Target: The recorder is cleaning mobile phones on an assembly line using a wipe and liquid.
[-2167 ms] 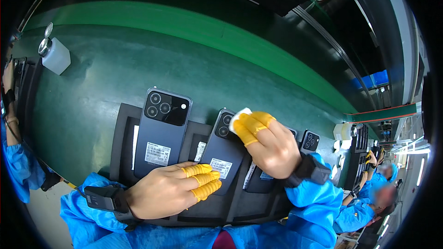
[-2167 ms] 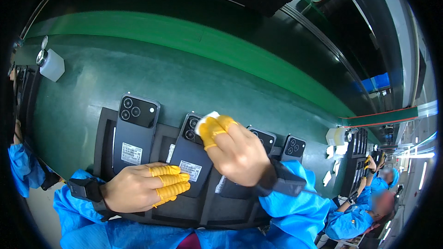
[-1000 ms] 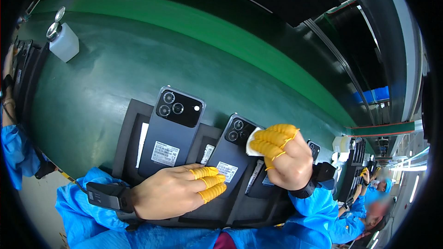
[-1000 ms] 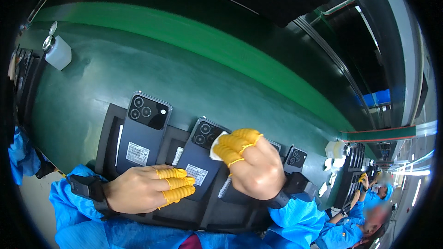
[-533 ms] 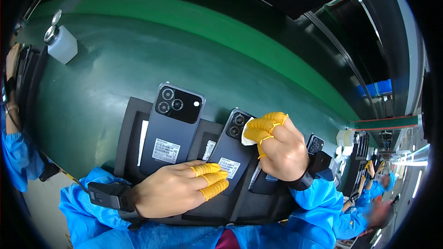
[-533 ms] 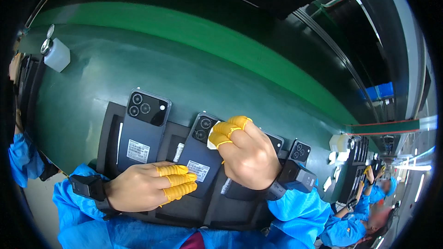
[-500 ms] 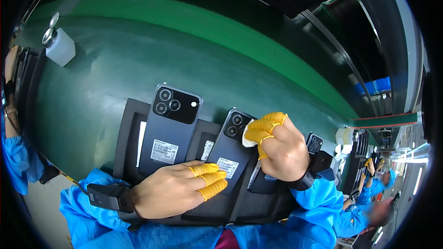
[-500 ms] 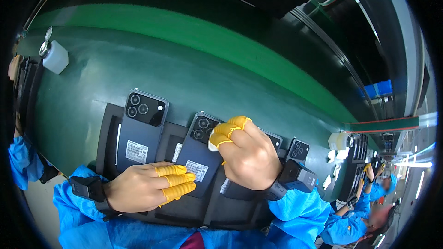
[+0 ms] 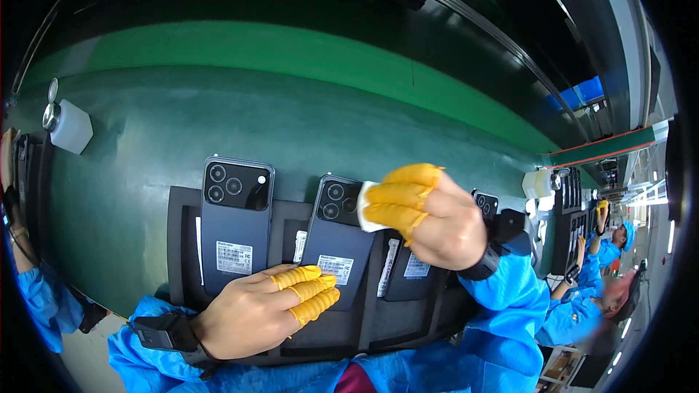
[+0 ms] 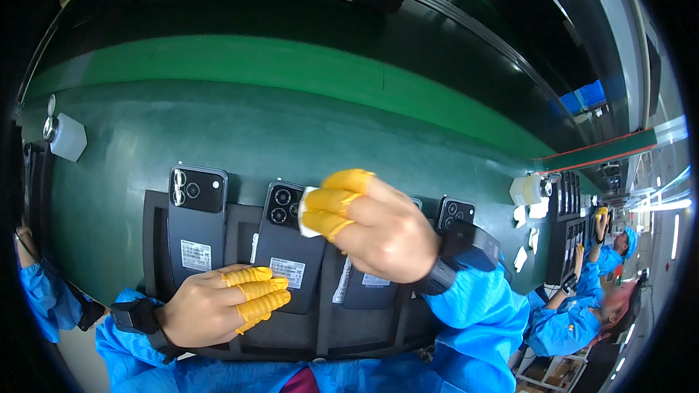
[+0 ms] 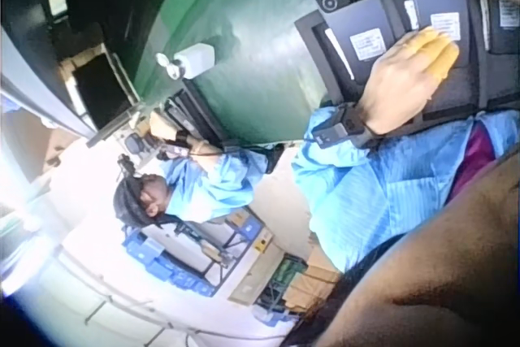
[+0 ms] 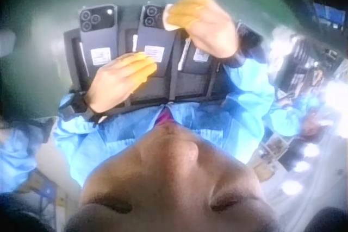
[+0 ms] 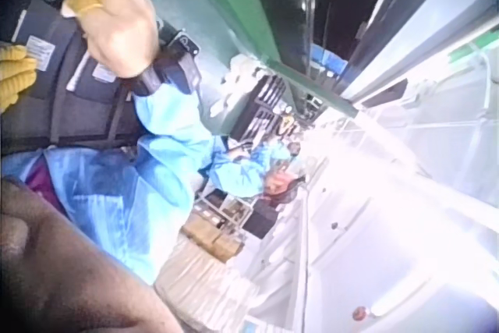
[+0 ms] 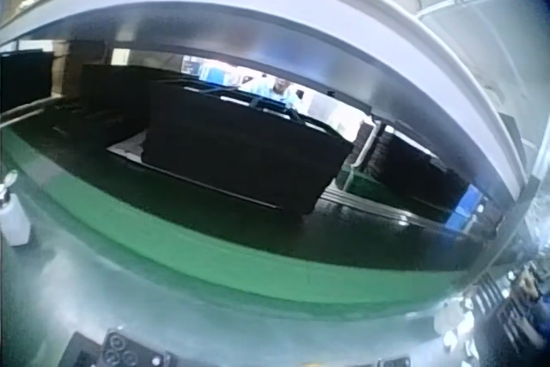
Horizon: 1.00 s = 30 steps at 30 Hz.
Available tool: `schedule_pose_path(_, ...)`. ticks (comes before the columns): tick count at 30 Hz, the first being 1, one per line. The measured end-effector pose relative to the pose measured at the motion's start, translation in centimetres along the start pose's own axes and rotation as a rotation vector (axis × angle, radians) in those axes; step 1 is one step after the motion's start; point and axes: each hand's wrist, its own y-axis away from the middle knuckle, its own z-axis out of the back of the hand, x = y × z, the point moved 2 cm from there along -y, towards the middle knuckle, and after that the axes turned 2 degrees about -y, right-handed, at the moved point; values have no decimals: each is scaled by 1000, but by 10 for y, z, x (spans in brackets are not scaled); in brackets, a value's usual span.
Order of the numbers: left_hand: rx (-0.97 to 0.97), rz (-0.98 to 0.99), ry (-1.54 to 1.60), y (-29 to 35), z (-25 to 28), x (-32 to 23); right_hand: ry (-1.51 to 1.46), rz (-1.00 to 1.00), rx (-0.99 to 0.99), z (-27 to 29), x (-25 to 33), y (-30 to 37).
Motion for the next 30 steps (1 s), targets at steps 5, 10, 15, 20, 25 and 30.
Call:
schedule_pose_path(5, -26, 13, 19, -2, -1, 1, -107, 126, 128, -15, -20, -10)
schedule_pose_path(10, -25, 28, 33, -1, 0, 2, 91, 73, 206, 4, -45, -15)
schedule_pose_path(15, -37, 34, 11, 2, -1, 0, 5, -2, 101, 17, -41, -10)
schedule_pose_path(20, -31, 18, 13, 1, -2, 2, -172, 36, 19, -7, -21, -12)
schedule_pose_path(25, -36, 18, 11, 3, 0, 3, -88, 6, 144, -12, -5, -1)
schedule_pose_path(30, -49, 16, 14, 5, 0, 2, -19, -131, 205, 20, 8, 8)
